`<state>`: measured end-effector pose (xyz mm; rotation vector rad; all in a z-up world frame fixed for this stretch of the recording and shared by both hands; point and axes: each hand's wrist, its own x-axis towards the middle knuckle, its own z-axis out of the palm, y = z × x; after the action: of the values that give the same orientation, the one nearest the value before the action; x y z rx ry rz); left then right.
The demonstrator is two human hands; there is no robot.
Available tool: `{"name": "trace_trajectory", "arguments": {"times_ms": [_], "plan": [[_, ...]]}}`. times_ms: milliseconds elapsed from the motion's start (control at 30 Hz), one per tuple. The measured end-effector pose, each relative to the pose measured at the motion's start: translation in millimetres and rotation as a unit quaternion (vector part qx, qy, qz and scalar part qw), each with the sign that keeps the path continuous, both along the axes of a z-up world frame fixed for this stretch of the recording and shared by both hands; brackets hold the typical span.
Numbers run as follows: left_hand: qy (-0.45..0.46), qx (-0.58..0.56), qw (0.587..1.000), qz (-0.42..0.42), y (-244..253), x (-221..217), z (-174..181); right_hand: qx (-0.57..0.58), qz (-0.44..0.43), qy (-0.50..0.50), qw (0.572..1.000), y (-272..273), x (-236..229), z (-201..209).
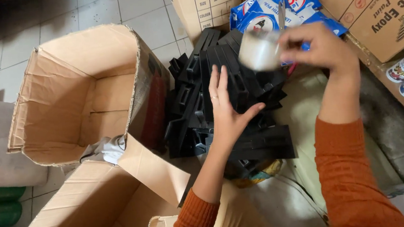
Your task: The person wipes the inside of a cardboard box with a cloth, then folds the flaps. They apply clear packing tape to the box seams using a tape roll and scissors, cutting the tape to seal the box.
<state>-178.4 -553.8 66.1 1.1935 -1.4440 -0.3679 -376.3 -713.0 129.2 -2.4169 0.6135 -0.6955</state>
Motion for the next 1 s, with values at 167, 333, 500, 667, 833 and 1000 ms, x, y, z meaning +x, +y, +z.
{"name": "trace_trajectory", "arguments": {"times_ms": [167,333,500,667,833,1000], "plan": [[0.081,-0.070,0.994,-0.016,-9,-3,-10,0.117,0.189,-0.002,0.975,23,29,-9],[0.109,-0.027,0.994,0.005,6,0,-27,0.262,0.051,-0.156,0.951,-54,21,-88],[0.108,0.012,0.994,-0.020,30,1,-22,-0.140,-0.422,0.150,0.883,-125,37,-185],[0.103,0.032,0.994,-0.027,44,2,-29,-0.133,-0.439,0.170,0.872,-113,46,-169],[0.095,0.049,0.994,-0.031,66,6,-47,-0.146,-0.445,0.147,0.871,-126,35,-171],[0.038,0.086,0.995,-0.019,93,21,-56,0.189,-0.479,-0.156,0.843,-178,-12,-189]]}}
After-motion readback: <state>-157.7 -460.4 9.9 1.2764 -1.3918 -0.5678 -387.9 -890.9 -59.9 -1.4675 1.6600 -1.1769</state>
